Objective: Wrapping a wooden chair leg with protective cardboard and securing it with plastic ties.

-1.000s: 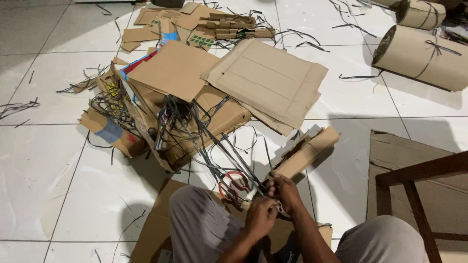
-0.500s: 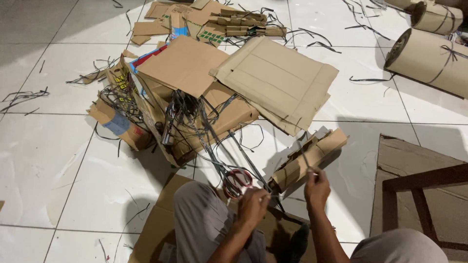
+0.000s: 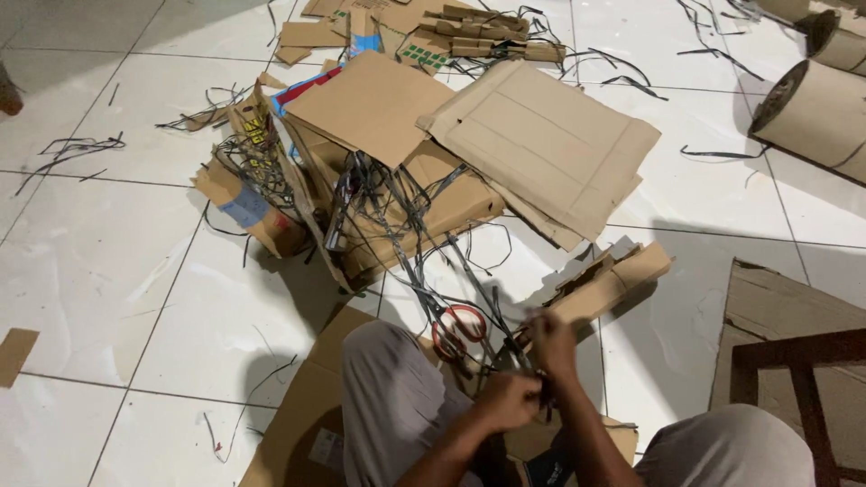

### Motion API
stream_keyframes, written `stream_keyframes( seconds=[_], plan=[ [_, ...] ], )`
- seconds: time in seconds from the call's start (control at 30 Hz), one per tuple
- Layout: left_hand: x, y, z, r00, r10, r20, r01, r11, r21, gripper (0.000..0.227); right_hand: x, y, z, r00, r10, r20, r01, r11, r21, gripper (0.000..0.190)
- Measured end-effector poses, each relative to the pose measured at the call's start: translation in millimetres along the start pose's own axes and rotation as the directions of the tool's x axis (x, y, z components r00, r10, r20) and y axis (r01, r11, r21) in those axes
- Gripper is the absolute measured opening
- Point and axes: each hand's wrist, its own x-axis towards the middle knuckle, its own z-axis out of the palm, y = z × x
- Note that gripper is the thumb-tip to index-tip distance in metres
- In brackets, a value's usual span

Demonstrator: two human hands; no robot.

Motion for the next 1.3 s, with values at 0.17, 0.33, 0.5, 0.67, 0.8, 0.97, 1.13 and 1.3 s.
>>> stream_keyframes(
  seconds=[0.17, 0.33, 0.5, 0.67, 0.8, 0.97, 1.13, 1.3],
  plan=[
    [12.9, -15.2, -46.0, 0.865, -0.389, -0.317, 0.317, 0.913, -0.255, 0.013, -16.3, -59.7, -25.8, 0.882, -0.184, -0.434, 0.249, 0.964, 0.096, 0.031],
    [17.8, -116.7, -45.7, 0.555, -0.731, -0.397, 0.587, 0.682, -0.436, 0.022, -3.1, -39.4, -15.7, 0.82, -0.313, -0.479, 0.28, 0.95, -0.14, 0.049],
    [10.6, -173.5, -18.6, 0.451, -0.839, -0.306, 0.742, 0.542, -0.394, 0.031, -2.6, -2.5, 12.9, 0.864, -0.373, -0.337, 0.239, 0.895, -0.377, 0.039],
    [9.6, -137.4, -22.1, 0.526, -0.806, -0.271, 0.672, 0.589, -0.448, 0.034, -8.4, 24.8, 45.4, 0.927, -0.3, 0.226, 0.375, 0.778, -0.504, 0.043],
    [-1.8, -135.1, -17.8, 0.645, -0.721, -0.253, 0.652, 0.692, -0.31, 0.037, -3.1, 60.2, 63.7, 0.951, -0.1, 0.294, 0.288, 0.64, -0.712, 0.028],
    [-0.4, -135.9, -23.5, 0.647, -0.723, -0.243, 0.67, 0.691, -0.271, 0.035, -7.5, 19.9, 65.4, 0.93, -0.315, 0.189, 0.356, 0.646, -0.675, 0.029],
    [11.6, -150.8, -24.5, 0.609, -0.761, -0.221, 0.68, 0.645, -0.348, 0.049, -24.3, -10.5, 70.1, 0.919, -0.352, 0.178, 0.392, 0.76, -0.519, 0.021],
    [7.5, -119.4, -51.9, 0.589, -0.695, -0.412, 0.482, 0.711, -0.512, 0.041, -19.4, 44.2, 93.0, 0.789, -0.317, 0.526, 0.582, 0.66, -0.475, 0.015]
  ],
)
